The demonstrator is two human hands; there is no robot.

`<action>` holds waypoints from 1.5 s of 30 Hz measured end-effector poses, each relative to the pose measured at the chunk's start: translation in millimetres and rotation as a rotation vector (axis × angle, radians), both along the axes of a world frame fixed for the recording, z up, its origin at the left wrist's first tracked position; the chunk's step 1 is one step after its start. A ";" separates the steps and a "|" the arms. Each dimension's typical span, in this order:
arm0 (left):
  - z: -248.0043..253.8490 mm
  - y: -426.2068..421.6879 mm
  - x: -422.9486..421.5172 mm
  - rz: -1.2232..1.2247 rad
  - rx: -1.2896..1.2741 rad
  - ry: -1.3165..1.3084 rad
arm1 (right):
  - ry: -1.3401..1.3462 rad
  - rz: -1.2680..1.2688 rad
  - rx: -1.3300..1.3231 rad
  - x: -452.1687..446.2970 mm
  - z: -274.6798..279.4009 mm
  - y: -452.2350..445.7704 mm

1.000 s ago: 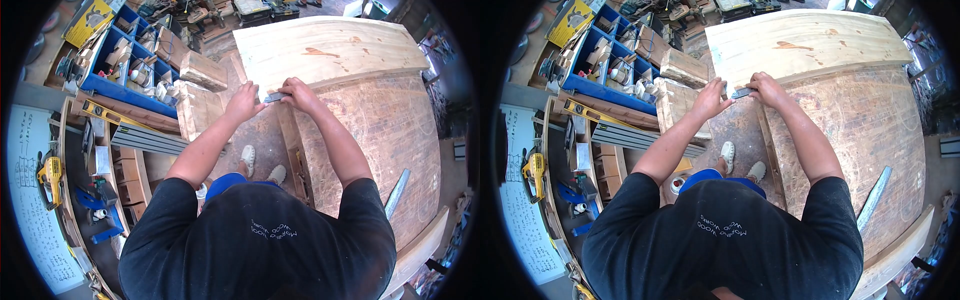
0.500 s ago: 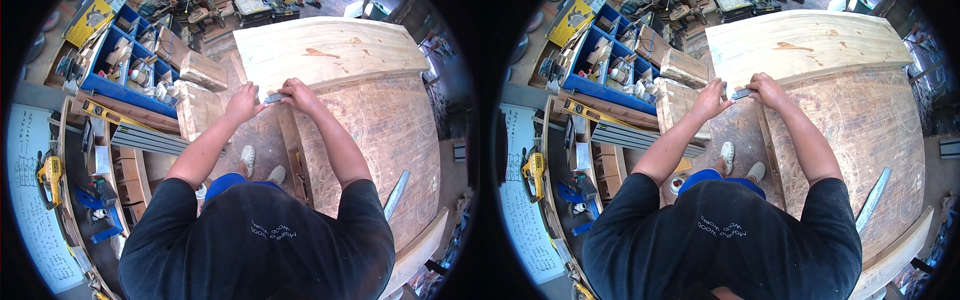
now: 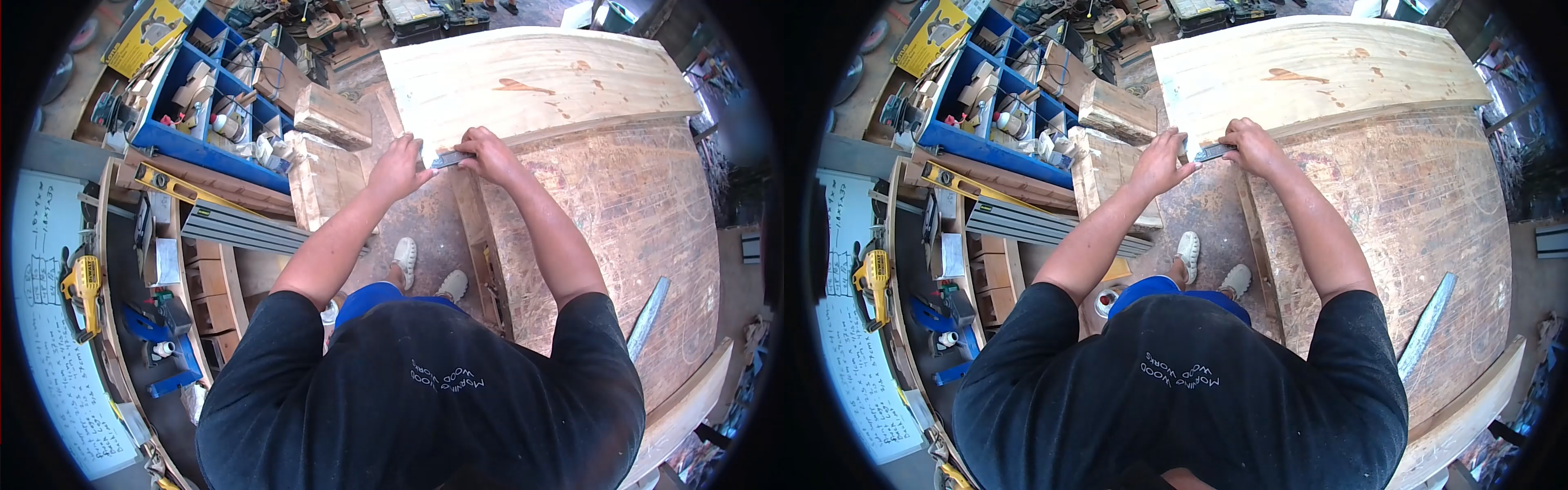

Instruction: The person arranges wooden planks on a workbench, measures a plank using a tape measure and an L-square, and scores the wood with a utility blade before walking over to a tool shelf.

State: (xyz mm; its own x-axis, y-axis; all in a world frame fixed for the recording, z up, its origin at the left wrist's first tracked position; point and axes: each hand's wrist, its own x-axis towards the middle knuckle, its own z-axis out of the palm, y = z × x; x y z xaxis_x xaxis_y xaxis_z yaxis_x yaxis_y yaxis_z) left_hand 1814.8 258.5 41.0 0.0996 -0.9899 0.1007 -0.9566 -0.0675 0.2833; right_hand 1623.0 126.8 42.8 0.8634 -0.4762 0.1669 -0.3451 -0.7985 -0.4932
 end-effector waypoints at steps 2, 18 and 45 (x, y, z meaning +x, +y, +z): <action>0.4 0.3 -0.6 0.003 0.000 0.001 | -0.005 0.000 0.004 0.2 0.2 0.3; 0.0 -1.2 -0.6 -0.021 -0.053 -0.054 | 0.027 -0.001 -0.001 -1.1 1.1 -5.3; -2.3 -58.6 57.1 -0.305 -0.047 0.017 | -0.236 -0.002 -0.090 -12.4 -48.0 -28.3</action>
State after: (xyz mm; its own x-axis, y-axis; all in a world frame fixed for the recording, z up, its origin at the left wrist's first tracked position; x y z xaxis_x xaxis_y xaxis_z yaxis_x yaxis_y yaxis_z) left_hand 1871.9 199.9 38.6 -0.1995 -0.9687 0.1476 -0.9257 0.2357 0.2959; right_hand 1610.6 98.5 -5.2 0.7946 -0.4519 0.4056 -0.2301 -0.8422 -0.4876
